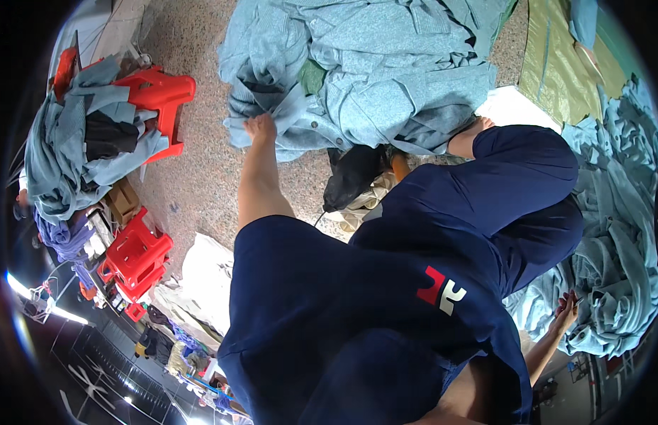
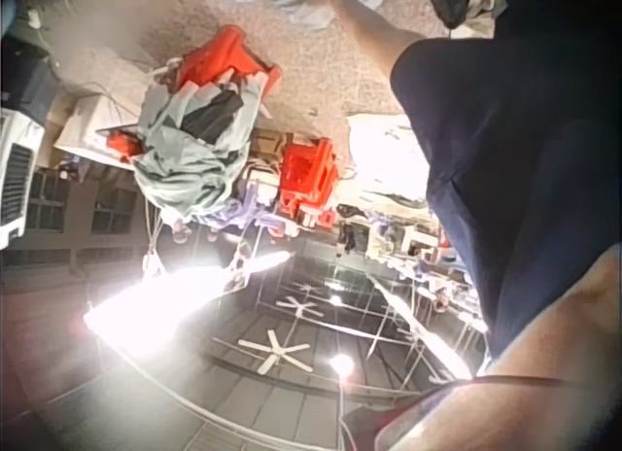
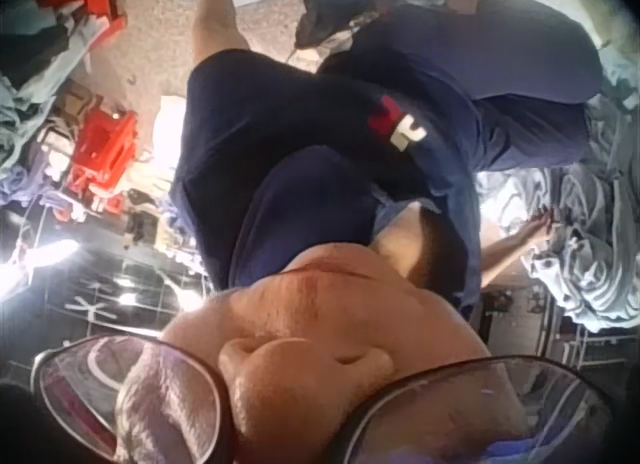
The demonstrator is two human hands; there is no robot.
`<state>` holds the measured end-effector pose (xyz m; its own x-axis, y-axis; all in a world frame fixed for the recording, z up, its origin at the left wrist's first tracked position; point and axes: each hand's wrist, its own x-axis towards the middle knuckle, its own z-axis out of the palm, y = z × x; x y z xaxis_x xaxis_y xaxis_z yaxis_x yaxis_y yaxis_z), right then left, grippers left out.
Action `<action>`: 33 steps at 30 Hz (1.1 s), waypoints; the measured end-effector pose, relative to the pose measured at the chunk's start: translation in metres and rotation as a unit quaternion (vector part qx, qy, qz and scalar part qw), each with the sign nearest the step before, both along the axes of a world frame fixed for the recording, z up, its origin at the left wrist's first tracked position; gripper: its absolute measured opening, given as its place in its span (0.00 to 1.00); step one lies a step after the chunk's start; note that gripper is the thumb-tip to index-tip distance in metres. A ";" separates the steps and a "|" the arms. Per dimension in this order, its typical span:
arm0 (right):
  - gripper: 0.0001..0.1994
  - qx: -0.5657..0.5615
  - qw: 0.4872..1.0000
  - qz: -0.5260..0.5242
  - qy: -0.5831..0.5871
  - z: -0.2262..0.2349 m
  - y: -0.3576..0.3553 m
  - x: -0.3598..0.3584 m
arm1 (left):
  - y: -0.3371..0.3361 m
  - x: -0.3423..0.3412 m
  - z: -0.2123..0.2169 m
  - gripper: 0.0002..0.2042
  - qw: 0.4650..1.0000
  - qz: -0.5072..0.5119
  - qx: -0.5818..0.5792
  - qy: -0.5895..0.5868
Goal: Inspecting and buttoning light blue polo shirts in a textile manufacturing setting.
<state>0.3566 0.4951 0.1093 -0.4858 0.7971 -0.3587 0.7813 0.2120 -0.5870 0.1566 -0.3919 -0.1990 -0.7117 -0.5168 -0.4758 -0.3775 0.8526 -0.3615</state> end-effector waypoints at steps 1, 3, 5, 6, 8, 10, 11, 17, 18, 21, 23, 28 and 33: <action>0.14 0.014 1.000 0.004 0.009 0.000 -0.007 -0.014 | -0.002 -0.007 0.008 0.11 0.999 0.029 0.027 0.017; 0.13 0.096 0.991 -0.073 0.058 0.042 -0.047 0.031 | 0.131 -0.118 -0.010 0.13 0.962 -0.162 0.162 0.147; 0.13 -0.015 0.985 0.107 0.136 -0.008 -0.044 -0.073 | 0.075 -0.018 0.043 0.14 0.936 -0.101 0.245 0.230; 0.14 -0.024 0.978 0.076 0.194 0.001 -0.089 -0.090 | 0.127 -0.044 0.075 0.15 0.938 -0.094 0.307 0.128; 0.14 -0.049 0.968 0.152 0.194 0.013 -0.150 -0.120 | 0.215 -0.065 0.141 0.18 0.893 -0.087 0.437 0.071; 0.17 -0.120 0.943 0.237 0.200 0.023 -0.249 -0.161 | 0.267 -0.059 0.194 0.15 0.793 -0.222 0.539 0.178; 0.20 -0.163 0.904 0.323 0.228 0.024 -0.283 -0.176 | 0.287 -0.063 0.233 0.13 0.771 -0.248 0.577 0.109; 0.19 -0.167 0.795 0.557 0.173 0.026 -0.330 -0.205 | 0.351 -0.035 0.300 0.12 0.514 -0.318 0.775 0.183; 0.16 -0.228 0.814 0.507 0.170 0.023 -0.319 -0.200 | 0.346 -0.038 0.304 0.14 0.558 -0.279 0.773 0.115; 0.11 -0.210 0.868 0.341 0.293 0.045 -0.280 -0.187 | 0.341 -0.042 0.276 0.23 0.682 -0.298 0.663 0.079; 0.12 -0.167 0.891 0.208 0.369 0.060 -0.242 -0.178 | 0.327 -0.039 0.251 0.26 0.751 -0.253 0.602 0.102; 0.11 -0.164 0.812 0.207 0.520 0.091 -0.168 -0.145 | 0.299 -0.040 0.182 0.16 0.762 -0.142 0.607 0.176; 0.10 -0.094 0.797 0.163 0.574 0.094 -0.132 -0.104 | 0.295 -0.074 0.197 0.10 0.778 -0.207 0.563 0.188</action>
<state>0.2531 0.3628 0.2029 -0.7504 0.5453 0.3735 -0.3729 0.1172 -0.9204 0.0824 -0.0965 -0.0021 -0.9040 0.3881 -0.1792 0.1155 0.6253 0.7718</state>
